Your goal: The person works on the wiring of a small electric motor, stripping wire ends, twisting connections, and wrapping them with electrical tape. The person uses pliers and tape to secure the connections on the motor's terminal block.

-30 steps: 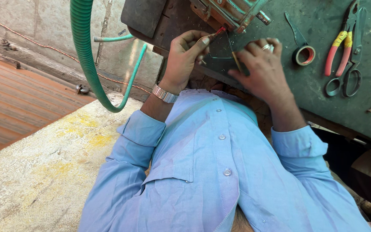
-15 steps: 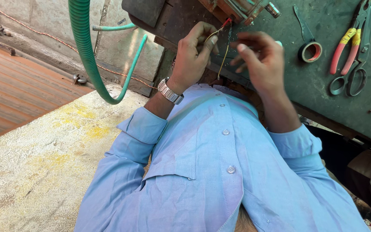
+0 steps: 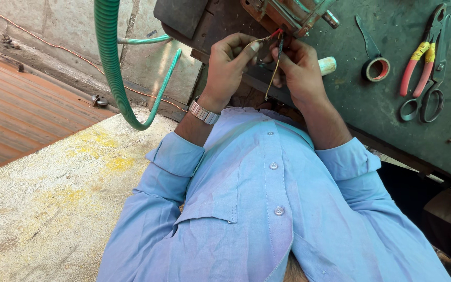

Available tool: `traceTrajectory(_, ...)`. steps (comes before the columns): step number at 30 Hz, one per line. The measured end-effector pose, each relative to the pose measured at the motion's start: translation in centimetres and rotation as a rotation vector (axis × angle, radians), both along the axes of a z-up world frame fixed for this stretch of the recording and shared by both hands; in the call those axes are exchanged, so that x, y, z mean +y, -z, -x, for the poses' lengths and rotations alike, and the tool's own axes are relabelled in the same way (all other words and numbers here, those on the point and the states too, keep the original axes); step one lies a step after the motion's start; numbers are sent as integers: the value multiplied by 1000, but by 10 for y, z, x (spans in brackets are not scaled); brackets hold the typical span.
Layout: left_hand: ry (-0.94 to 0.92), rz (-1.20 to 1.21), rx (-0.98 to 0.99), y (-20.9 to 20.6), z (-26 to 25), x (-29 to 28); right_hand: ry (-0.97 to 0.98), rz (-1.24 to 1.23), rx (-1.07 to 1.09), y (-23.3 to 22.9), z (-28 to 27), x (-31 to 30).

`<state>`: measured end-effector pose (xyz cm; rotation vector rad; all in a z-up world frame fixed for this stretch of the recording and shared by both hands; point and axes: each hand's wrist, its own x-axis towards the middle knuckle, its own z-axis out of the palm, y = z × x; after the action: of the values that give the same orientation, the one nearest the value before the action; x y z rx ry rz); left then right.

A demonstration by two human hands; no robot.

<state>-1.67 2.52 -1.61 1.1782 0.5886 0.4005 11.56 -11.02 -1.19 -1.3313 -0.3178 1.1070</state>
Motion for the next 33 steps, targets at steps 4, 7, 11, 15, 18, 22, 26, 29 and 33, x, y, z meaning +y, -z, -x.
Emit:
traceTrajectory(4,-54,-1,-20,1,-3,0,15,-7,-80,0,0,-5)
traceTrajectory(7,-51,3,34,-2,-3,1,27,17,-114,0,1,-5)
traceTrajectory(11,-82,-153,31,-11,-4,0,48,44,-106,-2,3,-4)
traceTrajectory(15,-116,-635,44,-23,-4,-8,49,40,-106,-4,4,-2)
traceTrajectory(18,-121,-812,39,-27,-5,-12,40,30,-101,-3,5,-5)
traceTrajectory(22,-92,-782,43,-30,-11,-8,45,15,-123,-3,2,-3)
traceTrajectory(26,-88,-696,55,-26,-15,-9,23,5,-136,-3,3,-4)
traceTrajectory(29,-113,-872,74,-21,-18,-9,28,20,-137,-5,3,-4)
traceTrajectory(33,-126,-1033,55,-17,-16,-9,21,45,-150,-5,2,-4)
